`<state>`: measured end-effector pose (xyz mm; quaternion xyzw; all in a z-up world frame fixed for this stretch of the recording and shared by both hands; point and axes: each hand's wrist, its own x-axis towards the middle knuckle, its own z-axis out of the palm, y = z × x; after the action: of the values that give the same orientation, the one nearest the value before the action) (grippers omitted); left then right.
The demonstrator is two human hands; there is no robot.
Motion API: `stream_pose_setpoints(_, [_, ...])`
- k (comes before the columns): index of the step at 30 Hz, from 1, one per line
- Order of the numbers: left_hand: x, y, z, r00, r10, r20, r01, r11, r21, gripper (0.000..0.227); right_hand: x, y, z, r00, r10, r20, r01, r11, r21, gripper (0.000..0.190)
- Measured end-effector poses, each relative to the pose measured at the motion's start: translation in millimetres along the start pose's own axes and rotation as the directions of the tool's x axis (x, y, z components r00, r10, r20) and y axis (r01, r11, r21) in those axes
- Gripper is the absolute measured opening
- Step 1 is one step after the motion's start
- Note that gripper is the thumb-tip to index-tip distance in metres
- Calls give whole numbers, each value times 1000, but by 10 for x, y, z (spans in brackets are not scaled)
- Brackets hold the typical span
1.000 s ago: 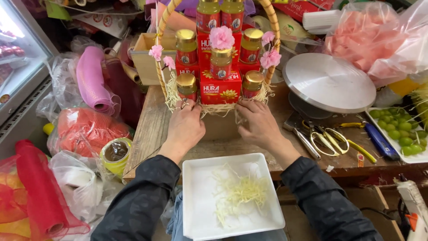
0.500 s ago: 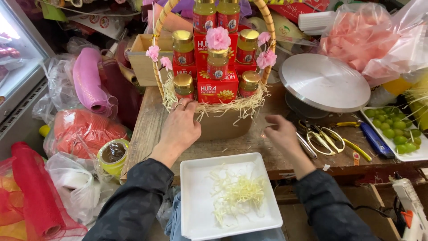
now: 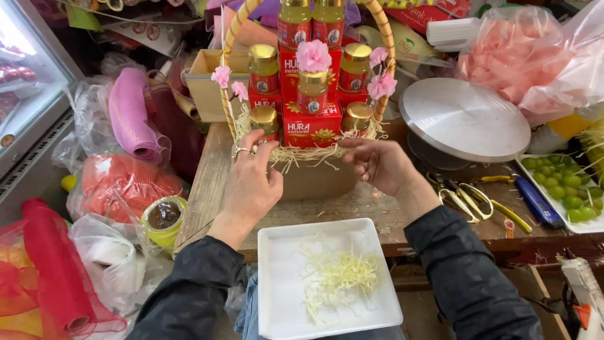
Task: Adding shredded paper filler to a gift basket to secure items and decorate.
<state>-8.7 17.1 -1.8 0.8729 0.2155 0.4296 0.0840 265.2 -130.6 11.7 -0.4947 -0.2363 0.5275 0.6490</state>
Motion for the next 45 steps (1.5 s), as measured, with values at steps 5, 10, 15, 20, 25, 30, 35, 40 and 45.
stream_pose_setpoints(5, [76,291,38,995,-10,104,15,999,-48,55,119,-36,39,989,131,-62,-137,986,-94,43])
stream_pose_setpoints(10, [367,467,643,931,319,176,-318,948,-31,67,162,9,-2,988,145,-61,-154,968,-197,41])
stream_pose_setpoints(15, [573,512,1164,832,153,533,-206,978,40,74,-122,-39,227,987,63,-145,-93,972,-215,37])
stream_pose_setpoints(20, [552,624,957,842,136,521,-219,971,101,53,-393,58,285,908,-384,-168,123,628,-768,56])
stream_pose_setpoints(25, [512,622,945,836,154,526,-226,971,76,65,-117,354,40,908,-410,-88,-145,-112,-983,76])
stream_pose_setpoints(30, [477,631,1066,887,207,413,-286,948,139,62,-380,131,19,808,-571,-145,40,298,-954,71])
stream_pose_setpoints(35, [577,879,962,833,111,542,-240,955,175,62,-227,114,1,893,-419,-165,-229,-108,-967,83])
stream_pose_setpoints(40, [602,959,966,820,71,568,-232,948,217,57,-347,-142,138,893,-421,-160,-140,77,-987,81])
stream_pose_setpoints(45, [589,981,945,813,46,581,-236,938,255,61,59,-75,-212,922,-357,-151,-209,-129,-969,88])
